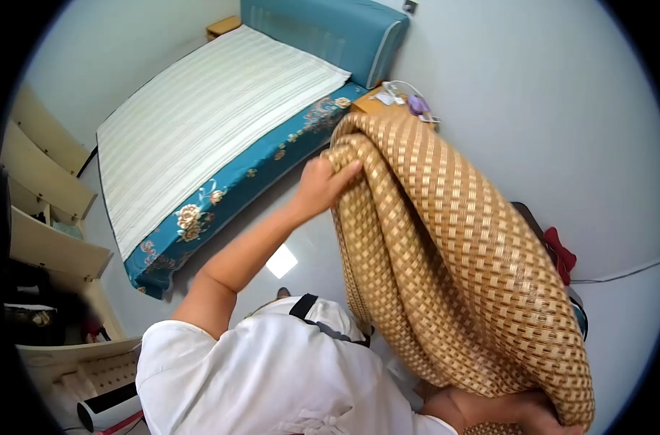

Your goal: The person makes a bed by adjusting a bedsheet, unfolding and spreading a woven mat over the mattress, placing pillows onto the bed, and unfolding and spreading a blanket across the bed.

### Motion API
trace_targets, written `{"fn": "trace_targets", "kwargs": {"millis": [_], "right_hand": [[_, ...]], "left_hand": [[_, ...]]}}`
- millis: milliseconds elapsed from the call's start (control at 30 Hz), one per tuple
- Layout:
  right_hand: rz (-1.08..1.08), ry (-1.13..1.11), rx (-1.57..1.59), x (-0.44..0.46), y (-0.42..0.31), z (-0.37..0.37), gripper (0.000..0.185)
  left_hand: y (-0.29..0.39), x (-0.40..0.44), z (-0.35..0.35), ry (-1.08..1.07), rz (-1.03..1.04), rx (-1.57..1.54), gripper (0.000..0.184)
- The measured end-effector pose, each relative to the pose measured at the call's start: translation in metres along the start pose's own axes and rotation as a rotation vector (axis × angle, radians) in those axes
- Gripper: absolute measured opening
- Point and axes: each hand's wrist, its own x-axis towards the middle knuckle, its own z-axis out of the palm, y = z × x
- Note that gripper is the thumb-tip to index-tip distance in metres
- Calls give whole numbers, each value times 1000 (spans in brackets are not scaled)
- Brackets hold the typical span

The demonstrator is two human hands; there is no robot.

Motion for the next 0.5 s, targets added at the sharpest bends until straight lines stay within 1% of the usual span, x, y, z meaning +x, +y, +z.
{"fn": "trace_targets", "kwargs": {"millis": [33, 67, 167, 233, 267, 300, 367, 433, 500], "right_hand": [[-89, -9, 72, -6, -21, 4, 38], [-113, -9, 130, -20, -48, 18, 38], [-30, -19, 244, -74, -104, 56, 38], [32, -31, 304, -108, -137, 82, 38], [56, -21, 320, -123, -144, 89, 38], [81, -27, 355, -139, -161, 107, 38], [143, -38, 429, -178, -194, 138, 39], [225, -66, 487, -224, -221, 174, 39], [310, -95, 535, -276, -246, 207, 39]], "left_hand": [[-8, 9, -22, 21, 47, 29, 40], [-13, 29, -52, 48, 67, 31, 42], [-36, 80, -129, 168, 61, 121, 48], [-51, 111, -181, 241, 68, 105, 51], [-59, 118, -194, 300, 134, 161, 53], [-72, 133, -227, 239, 87, 189, 47], [-98, 162, -283, 405, 196, 394, 45], [-120, 184, -334, 609, 286, 475, 53], [-111, 179, -388, 685, 318, 558, 59]]}}
